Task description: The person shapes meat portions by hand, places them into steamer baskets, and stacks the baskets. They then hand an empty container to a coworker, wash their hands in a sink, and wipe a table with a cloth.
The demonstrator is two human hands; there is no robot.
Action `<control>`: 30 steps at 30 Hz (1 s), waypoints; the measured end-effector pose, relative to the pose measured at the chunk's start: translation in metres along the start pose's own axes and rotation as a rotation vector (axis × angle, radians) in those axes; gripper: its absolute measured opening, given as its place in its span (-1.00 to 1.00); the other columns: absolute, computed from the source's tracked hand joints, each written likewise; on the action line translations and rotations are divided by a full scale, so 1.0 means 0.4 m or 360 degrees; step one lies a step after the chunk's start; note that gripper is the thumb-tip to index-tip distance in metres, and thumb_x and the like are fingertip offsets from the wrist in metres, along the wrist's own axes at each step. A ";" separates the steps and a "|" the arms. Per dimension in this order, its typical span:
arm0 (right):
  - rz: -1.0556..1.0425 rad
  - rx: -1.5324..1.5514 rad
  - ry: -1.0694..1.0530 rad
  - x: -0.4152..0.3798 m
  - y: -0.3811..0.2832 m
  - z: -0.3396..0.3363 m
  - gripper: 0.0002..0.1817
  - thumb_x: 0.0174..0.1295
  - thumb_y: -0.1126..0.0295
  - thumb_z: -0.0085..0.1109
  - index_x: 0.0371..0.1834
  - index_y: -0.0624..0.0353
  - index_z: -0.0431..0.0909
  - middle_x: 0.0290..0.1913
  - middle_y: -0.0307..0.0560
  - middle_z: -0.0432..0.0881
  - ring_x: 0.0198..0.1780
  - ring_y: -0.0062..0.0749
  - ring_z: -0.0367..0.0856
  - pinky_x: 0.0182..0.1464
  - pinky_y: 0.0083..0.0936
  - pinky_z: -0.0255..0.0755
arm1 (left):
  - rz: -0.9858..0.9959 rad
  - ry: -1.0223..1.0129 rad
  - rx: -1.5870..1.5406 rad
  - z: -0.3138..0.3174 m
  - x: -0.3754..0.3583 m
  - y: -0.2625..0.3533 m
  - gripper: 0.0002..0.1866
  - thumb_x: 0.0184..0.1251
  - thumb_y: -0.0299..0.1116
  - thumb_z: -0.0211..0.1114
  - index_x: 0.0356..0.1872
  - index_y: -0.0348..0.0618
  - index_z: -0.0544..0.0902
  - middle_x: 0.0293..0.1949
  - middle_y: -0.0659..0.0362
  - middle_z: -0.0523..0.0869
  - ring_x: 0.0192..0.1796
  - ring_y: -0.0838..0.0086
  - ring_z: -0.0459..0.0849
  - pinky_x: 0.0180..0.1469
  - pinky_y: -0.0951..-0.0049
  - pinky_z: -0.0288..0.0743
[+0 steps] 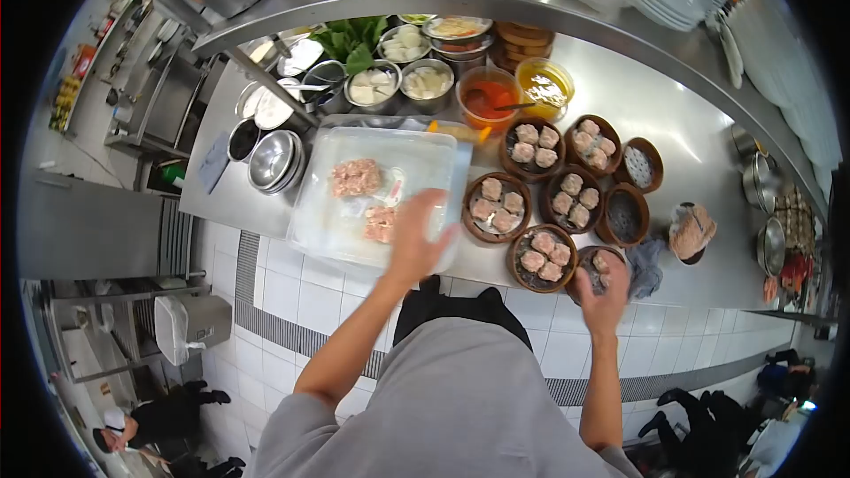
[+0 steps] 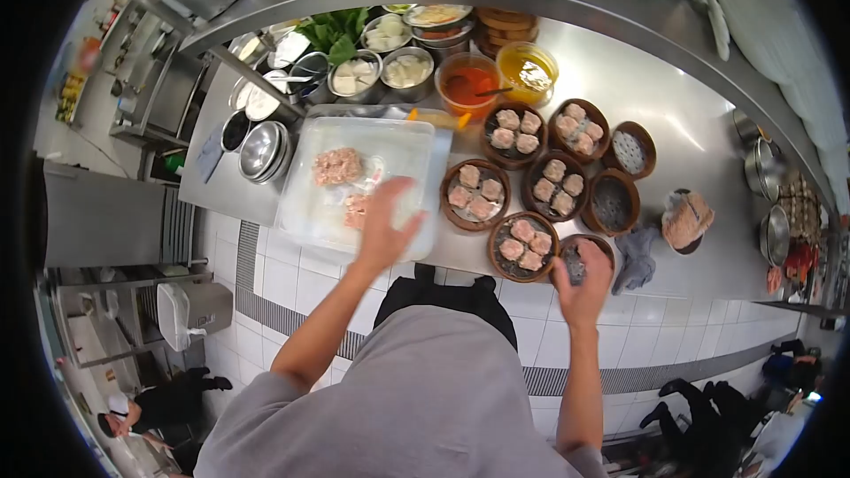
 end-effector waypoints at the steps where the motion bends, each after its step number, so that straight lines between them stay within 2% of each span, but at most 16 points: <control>1: 0.0145 0.0233 -0.0148 0.019 -0.050 0.053 -0.48 0.12 0.42 0.50 0.15 0.24 0.54 0.13 0.08 0.64 0.05 -0.08 0.64 0.09 -0.28 0.50 | -0.0191 0.0146 0.0178 -0.056 -0.031 -0.081 -0.27 0.07 -0.27 0.57 0.26 -0.28 0.46 0.24 -0.11 0.53 0.28 -0.05 0.48 0.27 0.06 0.41; 2: 0.0121 0.0541 -0.0274 0.054 -0.124 0.116 -0.52 0.16 0.40 0.47 0.14 0.23 0.55 0.07 0.04 0.65 -0.01 -0.17 0.68 0.00 -0.37 0.55 | -0.0202 0.0160 0.0184 -0.090 -0.060 -0.122 -0.27 0.07 -0.27 0.57 0.26 -0.28 0.46 0.24 -0.11 0.53 0.28 -0.05 0.48 0.27 0.06 0.41; 3: 0.0369 0.0706 -0.0605 0.091 -0.219 0.165 -0.53 0.19 0.36 0.45 0.15 0.22 0.56 0.08 0.01 0.65 -0.03 -0.25 0.70 0.00 -0.41 0.57 | -0.0463 0.0165 0.0379 -0.121 -0.096 -0.165 -0.14 0.02 -0.22 0.60 0.33 -0.30 0.37 0.23 -0.16 0.51 0.25 -0.09 0.48 0.26 0.04 0.40; 4: 0.0121 0.0859 -0.0640 0.095 -0.257 0.265 -0.52 0.22 0.35 0.43 0.18 0.21 0.55 0.10 -0.01 0.66 -0.01 -0.29 0.70 0.01 -0.43 0.59 | -0.0725 0.0171 0.0568 -0.137 -0.124 -0.204 -0.01 -0.04 -0.17 0.64 0.39 -0.33 0.28 0.21 -0.20 0.50 0.22 -0.13 0.48 0.26 0.02 0.40; 8: 0.0623 0.1054 -0.1266 0.113 -0.414 0.594 -0.39 0.33 0.11 0.32 0.28 0.33 0.45 0.15 0.19 0.63 0.07 -0.20 0.69 0.09 -0.35 0.58 | -0.0866 -0.0107 0.0593 -0.065 -0.135 -0.274 0.11 -0.07 -0.13 0.64 0.45 -0.39 0.17 0.18 -0.29 0.49 0.24 -0.17 0.47 0.26 0.01 0.43; 12: 0.0907 0.0845 -0.1110 0.138 -0.461 0.729 -0.27 0.39 -0.06 0.21 0.30 0.44 0.40 0.14 0.28 0.62 0.06 -0.21 0.70 0.10 -0.33 0.58 | -0.0955 0.0028 0.0029 -0.074 -0.104 -0.294 0.09 -0.07 -0.15 0.62 0.46 -0.35 0.16 0.18 -0.25 0.49 0.16 -0.16 0.49 0.24 -0.03 0.42; 14: 0.1327 0.1200 -0.1290 0.146 -0.470 0.770 -0.29 0.42 -0.16 0.13 0.23 0.36 0.46 0.05 0.08 0.64 -0.02 -0.36 0.68 0.05 -0.43 0.56 | -0.0843 -0.0003 0.0062 -0.071 -0.110 -0.290 0.07 -0.06 -0.15 0.61 0.46 -0.31 0.18 0.19 -0.24 0.49 0.13 -0.15 0.51 0.24 -0.02 0.43; 17: 0.1539 0.1593 -0.1196 0.159 -0.488 0.776 -0.38 0.45 -0.17 0.09 0.04 0.29 0.54 -0.08 -0.01 0.67 -0.09 -0.41 0.66 -0.05 -0.45 0.55 | -0.0653 -0.0074 0.0005 -0.109 -0.091 -0.245 0.00 -0.01 -0.18 0.59 0.45 -0.23 0.23 0.22 -0.19 0.48 0.10 -0.06 0.55 0.22 0.08 0.47; 19: 0.1431 0.1473 -0.1092 0.191 -0.463 0.769 -0.40 0.46 -0.16 0.09 -0.05 0.30 0.53 -0.15 -0.01 0.69 -0.12 -0.35 0.68 -0.07 -0.42 0.54 | -0.0596 -0.0105 -0.0083 -0.118 -0.086 -0.258 -0.05 0.03 -0.21 0.58 0.45 -0.20 0.25 0.24 -0.15 0.48 0.10 0.02 0.57 0.20 0.17 0.49; 21: 0.1332 0.1360 -0.1000 0.215 -0.451 0.778 -0.41 0.46 -0.14 0.08 -0.13 0.32 0.51 -0.22 -0.01 0.71 -0.16 -0.29 0.70 -0.09 -0.39 0.53 | -0.0987 0.0092 -0.0872 -0.096 -0.113 -0.340 -0.24 0.36 -0.01 0.36 0.43 -0.20 0.31 0.07 0.02 0.57 0.06 0.34 0.57 -0.07 0.36 0.57; 22: 0.1091 0.1236 -0.0936 0.229 -0.455 0.785 -0.44 0.48 -0.12 0.07 -0.15 0.30 0.52 -0.26 -0.01 0.70 -0.21 -0.30 0.68 -0.12 -0.37 0.51 | -0.1000 0.0090 -0.0877 -0.090 -0.103 -0.331 -0.24 0.36 -0.01 0.36 0.43 -0.20 0.31 0.07 0.02 0.57 0.06 0.34 0.57 -0.07 0.36 0.57; 23: 0.0850 0.1113 -0.0872 0.235 -0.470 0.782 -0.46 0.49 -0.11 0.06 -0.17 0.28 0.52 -0.29 0.00 0.69 -0.26 -0.31 0.66 -0.15 -0.34 0.50 | -0.1257 0.0132 -0.1071 -0.074 -0.084 -0.318 -0.37 0.47 0.06 0.20 0.34 -0.19 0.39 -0.06 0.09 0.59 -0.06 0.42 0.59 -0.15 0.42 0.56; 24: 0.0852 0.1114 -0.0874 0.227 -0.485 0.784 -0.46 0.49 -0.11 0.06 -0.17 0.28 0.52 -0.29 0.00 0.69 -0.26 -0.31 0.66 -0.15 -0.34 0.50 | -0.1504 0.0177 -0.1262 -0.065 -0.061 -0.305 -0.43 0.59 0.13 0.04 0.26 -0.18 0.48 -0.19 0.16 0.61 -0.19 0.50 0.61 -0.23 0.48 0.55; 26: 0.0542 0.1018 -0.0775 0.234 -0.541 0.769 -0.49 0.54 -0.06 -0.01 -0.22 0.26 0.52 -0.27 -0.09 0.66 -0.30 -0.49 0.54 -0.24 -0.45 0.49 | -0.1477 0.0322 -0.1207 -0.063 -0.020 -0.295 -0.45 0.61 0.16 -0.04 0.12 -0.16 0.55 -0.29 0.20 0.60 -0.30 0.53 0.59 -0.32 0.50 0.53; 28: 0.0645 0.1101 -0.0659 0.235 -0.549 0.769 -0.46 0.53 -0.09 0.00 -0.20 0.29 0.52 -0.29 -0.08 0.66 -0.31 -0.48 0.56 -0.24 -0.44 0.49 | -0.1417 0.0452 -0.1040 -0.078 -0.009 -0.303 -0.44 0.65 0.14 -0.10 -0.19 -0.16 0.64 -0.44 0.23 0.63 -0.46 0.58 0.58 -0.49 0.57 0.41; 30: 0.0742 0.1191 -0.0550 0.232 -0.553 0.764 -0.43 0.52 -0.11 0.00 -0.19 0.31 0.52 -0.32 -0.06 0.66 -0.32 -0.46 0.58 -0.24 -0.43 0.49 | -0.1402 0.0539 -0.0912 -0.076 -0.014 -0.307 -0.43 0.64 0.14 -0.08 -0.26 -0.17 0.63 -0.44 0.21 0.64 -0.45 0.59 0.57 -0.49 0.54 0.40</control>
Point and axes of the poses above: each hand's wrist, its own x-axis towards the middle knuckle, its own z-axis out of the palm, y = z × x, the point moved 3 cm from there along x, towards the middle knuckle
